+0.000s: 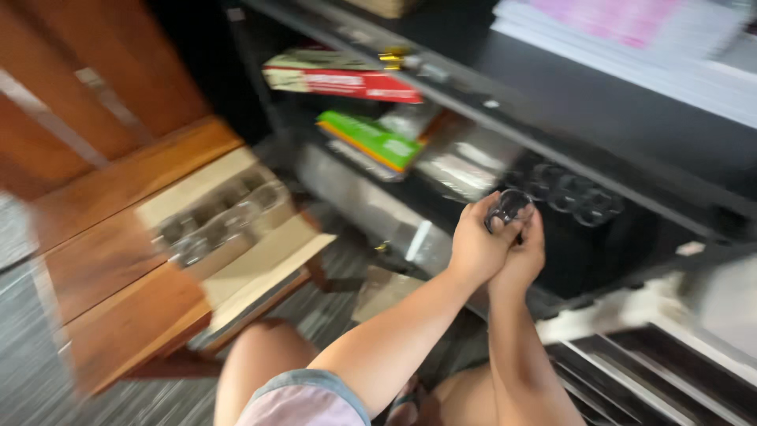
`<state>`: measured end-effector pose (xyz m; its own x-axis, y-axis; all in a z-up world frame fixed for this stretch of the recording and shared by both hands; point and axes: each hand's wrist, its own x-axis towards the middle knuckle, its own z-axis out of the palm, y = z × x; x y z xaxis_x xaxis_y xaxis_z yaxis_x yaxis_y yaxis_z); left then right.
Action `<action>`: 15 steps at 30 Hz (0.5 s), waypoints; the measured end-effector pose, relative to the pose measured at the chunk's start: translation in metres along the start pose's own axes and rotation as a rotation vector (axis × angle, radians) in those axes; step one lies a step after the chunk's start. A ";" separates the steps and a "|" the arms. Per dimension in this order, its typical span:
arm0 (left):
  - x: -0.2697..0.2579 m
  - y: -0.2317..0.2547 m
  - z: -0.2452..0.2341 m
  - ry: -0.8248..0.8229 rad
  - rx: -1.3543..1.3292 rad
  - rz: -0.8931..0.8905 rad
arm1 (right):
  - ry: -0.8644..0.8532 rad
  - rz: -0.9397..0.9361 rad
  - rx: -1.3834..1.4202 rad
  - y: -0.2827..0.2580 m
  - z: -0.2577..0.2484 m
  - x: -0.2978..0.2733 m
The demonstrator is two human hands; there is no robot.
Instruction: The person opens a cardboard box with molded compartments and places small clear glasses into the slots one by one. The glasses are taken from a nearby shelf and arranged neatly inside the box until it is full.
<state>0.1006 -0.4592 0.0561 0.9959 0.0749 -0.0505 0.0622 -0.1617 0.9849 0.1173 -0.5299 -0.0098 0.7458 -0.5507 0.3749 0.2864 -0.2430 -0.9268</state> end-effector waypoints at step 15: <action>-0.046 -0.008 -0.227 0.602 -0.115 0.029 | -0.497 -0.207 -0.135 -0.114 0.152 -0.126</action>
<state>0.0394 -0.2379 0.0884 0.7831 0.6202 0.0458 -0.0050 -0.0673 0.9977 0.0821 -0.3114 0.0455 0.8853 -0.0456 0.4627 0.4021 -0.4245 -0.8112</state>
